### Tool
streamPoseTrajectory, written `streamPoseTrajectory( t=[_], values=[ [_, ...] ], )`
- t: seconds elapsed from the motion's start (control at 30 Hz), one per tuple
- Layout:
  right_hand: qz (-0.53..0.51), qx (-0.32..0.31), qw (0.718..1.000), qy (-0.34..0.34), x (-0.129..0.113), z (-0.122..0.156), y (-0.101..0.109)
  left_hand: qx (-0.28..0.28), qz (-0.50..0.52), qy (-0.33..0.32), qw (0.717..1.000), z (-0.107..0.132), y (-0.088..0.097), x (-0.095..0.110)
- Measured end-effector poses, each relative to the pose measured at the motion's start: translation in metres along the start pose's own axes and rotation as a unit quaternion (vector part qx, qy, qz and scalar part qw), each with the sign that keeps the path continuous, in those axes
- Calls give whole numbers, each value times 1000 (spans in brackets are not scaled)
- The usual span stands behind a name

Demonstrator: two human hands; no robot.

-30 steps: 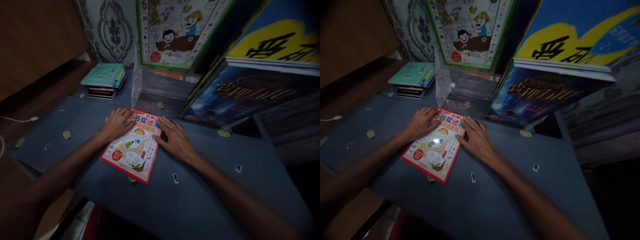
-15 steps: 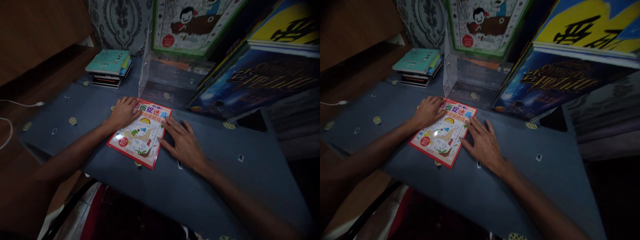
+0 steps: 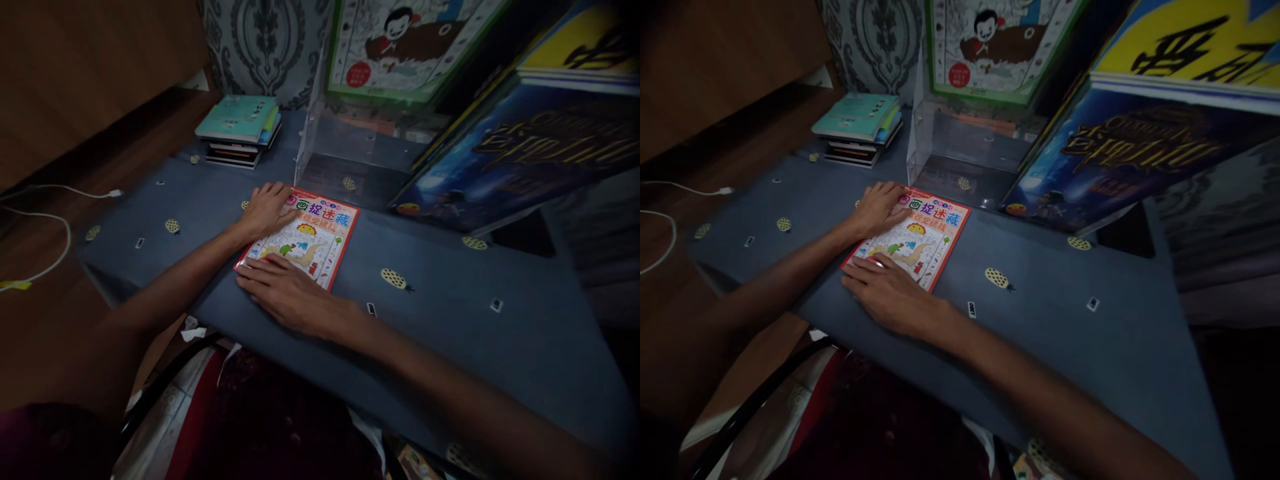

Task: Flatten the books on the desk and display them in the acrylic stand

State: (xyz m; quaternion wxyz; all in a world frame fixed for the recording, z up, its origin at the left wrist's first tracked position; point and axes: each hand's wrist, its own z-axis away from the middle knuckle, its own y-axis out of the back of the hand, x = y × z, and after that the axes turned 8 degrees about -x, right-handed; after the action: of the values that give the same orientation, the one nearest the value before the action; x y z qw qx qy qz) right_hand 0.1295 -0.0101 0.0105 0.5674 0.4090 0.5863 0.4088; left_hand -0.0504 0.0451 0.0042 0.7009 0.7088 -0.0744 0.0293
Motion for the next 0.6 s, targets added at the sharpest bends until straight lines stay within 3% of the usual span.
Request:
streamPoseTrajectory(
  t=[0.13,0.3,0.43,0.6],
  values=[
    [-9,1,1000,24,2,-13,-6,2,-8,-4,1000,2,1,1],
    [-58,45,997,18,6,36,-7,18,-20,-5,1000,2,-3,0],
    [-101,60,993,-26,3,75,-4,28,-16,-11,999,1,-5,0],
    [-126,87,983,-103,20,96,-2,28,-15,-6,999,1,-5,0]
  ],
)
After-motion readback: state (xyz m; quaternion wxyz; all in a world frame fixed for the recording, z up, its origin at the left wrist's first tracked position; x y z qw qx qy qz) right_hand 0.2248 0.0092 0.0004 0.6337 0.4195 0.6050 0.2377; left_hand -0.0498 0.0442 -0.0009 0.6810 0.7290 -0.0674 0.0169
